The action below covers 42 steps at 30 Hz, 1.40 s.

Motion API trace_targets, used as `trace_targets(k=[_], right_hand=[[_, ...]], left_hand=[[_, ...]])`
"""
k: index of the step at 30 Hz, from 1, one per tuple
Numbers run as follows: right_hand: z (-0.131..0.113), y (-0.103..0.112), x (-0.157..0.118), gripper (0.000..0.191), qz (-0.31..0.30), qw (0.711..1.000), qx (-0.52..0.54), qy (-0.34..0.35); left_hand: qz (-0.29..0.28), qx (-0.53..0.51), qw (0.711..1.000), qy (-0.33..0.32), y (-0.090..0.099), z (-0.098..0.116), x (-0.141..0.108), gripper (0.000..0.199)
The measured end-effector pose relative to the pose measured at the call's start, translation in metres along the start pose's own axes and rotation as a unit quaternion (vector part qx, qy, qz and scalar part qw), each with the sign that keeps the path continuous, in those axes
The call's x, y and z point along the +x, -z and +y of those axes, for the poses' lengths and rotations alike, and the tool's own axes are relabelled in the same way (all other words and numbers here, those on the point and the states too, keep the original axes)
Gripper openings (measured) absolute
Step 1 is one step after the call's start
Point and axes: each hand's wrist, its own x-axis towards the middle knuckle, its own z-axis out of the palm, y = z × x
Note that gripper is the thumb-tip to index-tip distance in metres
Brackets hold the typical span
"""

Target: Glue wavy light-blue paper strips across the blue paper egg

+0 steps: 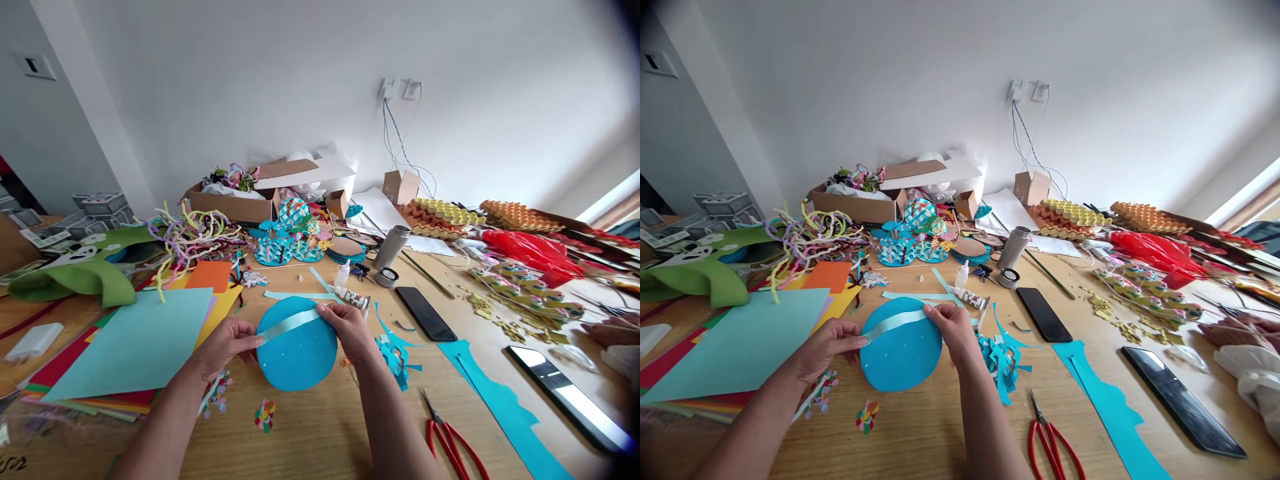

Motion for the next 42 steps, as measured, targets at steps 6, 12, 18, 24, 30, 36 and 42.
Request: trace_targets(k=[6, 12, 18, 24, 30, 36, 42], right_hand=[[0.013, -0.002, 0.002, 0.046, 0.006, 0.996, 0.08, -0.049], [0.016, -0.009, 0.002, 0.044, 0.027, 0.982, 0.156, -0.102], [0.017, -0.01, -0.001, 0.042, 0.005, 0.982, 0.161, -0.094], [0.022, -0.004, 0.0, 0.042, -0.031, 0.991, 0.101, -0.083], [0.009, 0.013, 0.001, 0.05, -0.035, 0.998, 0.036, -0.049], [-0.046, -0.01, 0.005, 0.046, -0.172, 0.956, -0.219, 0.086], [-0.062, -0.055, 0.012, 0.033, -0.373, 0.817, -0.438, 0.051]], left_hand=[[0.01, -0.033, 0.999, 0.019, -0.001, -0.003, 0.001, 0.034], [0.037, -0.072, 0.996, 0.025, -0.004, 0.0, 0.003, 0.032], [0.042, -0.07, 0.997, 0.015, -0.003, 0.002, 0.002, 0.032], [0.025, -0.041, 0.999, -0.002, 0.0, 0.005, -0.001, 0.033], [0.004, -0.012, 0.999, -0.031, -0.001, 0.009, -0.006, 0.033], [-0.061, 0.023, 0.997, -0.028, -0.008, 0.013, -0.011, 0.026], [-0.09, 0.047, 0.995, -0.025, -0.009, 0.009, -0.011, 0.016]])
